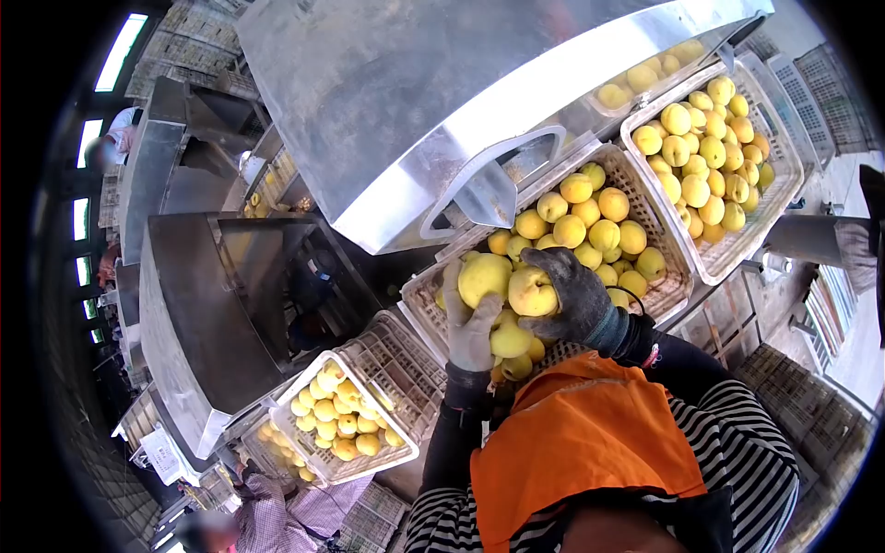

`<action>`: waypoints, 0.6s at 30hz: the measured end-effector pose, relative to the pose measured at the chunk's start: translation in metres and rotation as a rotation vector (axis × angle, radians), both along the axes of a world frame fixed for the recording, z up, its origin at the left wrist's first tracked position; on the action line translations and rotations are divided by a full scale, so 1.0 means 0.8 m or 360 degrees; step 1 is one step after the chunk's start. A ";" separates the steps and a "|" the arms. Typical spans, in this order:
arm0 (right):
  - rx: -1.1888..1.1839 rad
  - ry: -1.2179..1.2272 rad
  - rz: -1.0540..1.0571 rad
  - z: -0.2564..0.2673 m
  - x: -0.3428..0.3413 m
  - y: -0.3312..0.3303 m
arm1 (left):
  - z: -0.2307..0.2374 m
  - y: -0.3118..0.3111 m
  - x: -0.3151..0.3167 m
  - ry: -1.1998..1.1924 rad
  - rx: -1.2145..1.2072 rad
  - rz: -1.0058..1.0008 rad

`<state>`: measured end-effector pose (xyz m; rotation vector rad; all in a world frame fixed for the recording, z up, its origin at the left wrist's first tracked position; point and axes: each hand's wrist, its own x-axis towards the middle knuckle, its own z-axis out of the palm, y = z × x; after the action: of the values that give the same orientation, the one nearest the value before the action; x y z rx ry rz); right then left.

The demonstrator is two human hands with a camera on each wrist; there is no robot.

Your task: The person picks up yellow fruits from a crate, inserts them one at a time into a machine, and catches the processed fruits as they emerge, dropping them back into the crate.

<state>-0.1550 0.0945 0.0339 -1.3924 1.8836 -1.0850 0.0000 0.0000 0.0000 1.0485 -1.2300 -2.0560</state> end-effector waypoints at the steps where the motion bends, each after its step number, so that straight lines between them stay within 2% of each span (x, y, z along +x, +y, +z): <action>1: -0.0174 0.0016 -0.0052 0.000 0.000 -0.004 | 0.001 -0.001 0.003 0.0094 0.0144 0.0015; 2: -0.0350 0.0032 -0.0106 -0.002 -0.001 -0.009 | 0.002 -0.003 0.006 0.0188 0.0288 0.0025; 3: -0.0267 0.0057 -0.0108 0.006 -0.006 -0.006 | 0.002 0.010 0.007 0.0209 0.0372 0.0023; 5: -0.0554 0.0669 -0.0491 -0.001 -0.009 -0.049 | 0.001 -0.002 0.020 0.0847 0.1201 -0.0082; 6: -0.0644 0.0750 -0.0526 -0.012 -0.017 -0.075 | 0.001 -0.002 0.017 0.0822 0.1235 0.0155; 7: -0.0570 0.0850 -0.0581 -0.024 -0.024 -0.108 | -0.006 0.000 0.019 0.0814 0.1239 0.0165; 8: -0.0428 0.0583 -0.0440 -0.062 -0.037 -0.136 | -0.017 0.001 0.022 0.0810 0.1299 0.0214; 9: -0.0020 0.0614 -0.0481 -0.067 -0.034 -0.166 | -0.024 0.001 0.019 0.0819 0.1353 0.0255; 10: 0.0378 0.0880 -0.0387 -0.037 -0.036 -0.185 | -0.024 -0.002 0.012 0.0757 0.1215 0.0095; 11: 0.0787 0.1133 -0.0292 -0.009 -0.039 -0.193 | -0.038 -0.006 0.016 0.0759 0.1208 0.0092; 12: 0.0791 0.1129 -0.0286 -0.012 -0.034 -0.184 | -0.063 -0.006 0.027 0.0929 0.1192 -0.0119; 13: -0.0072 0.0496 -0.0351 -0.017 -0.027 -0.165 | -0.076 -0.006 0.033 0.1101 0.1168 -0.0331; 14: -0.0922 -0.0151 -0.0386 -0.019 -0.024 -0.144 | -0.070 -0.006 0.030 0.1117 0.1165 -0.0335; 16: -0.0708 0.0141 -0.0264 -0.001 -0.010 -0.087 | -0.045 -0.004 0.023 0.1098 0.1422 -0.0085; 17: -0.0509 0.0100 -0.0434 -0.027 0.025 -0.067 | -0.036 -0.003 0.017 0.1098 0.1428 -0.0080; 18: -0.0082 -0.0232 -0.0429 0.001 0.040 -0.056 | -0.029 -0.005 0.007 0.0927 0.1346 -0.0110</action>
<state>-0.1231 0.0493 0.0350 -1.0736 1.9860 -1.3343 0.0058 -0.0042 -0.0230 0.6121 -0.0814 -2.7284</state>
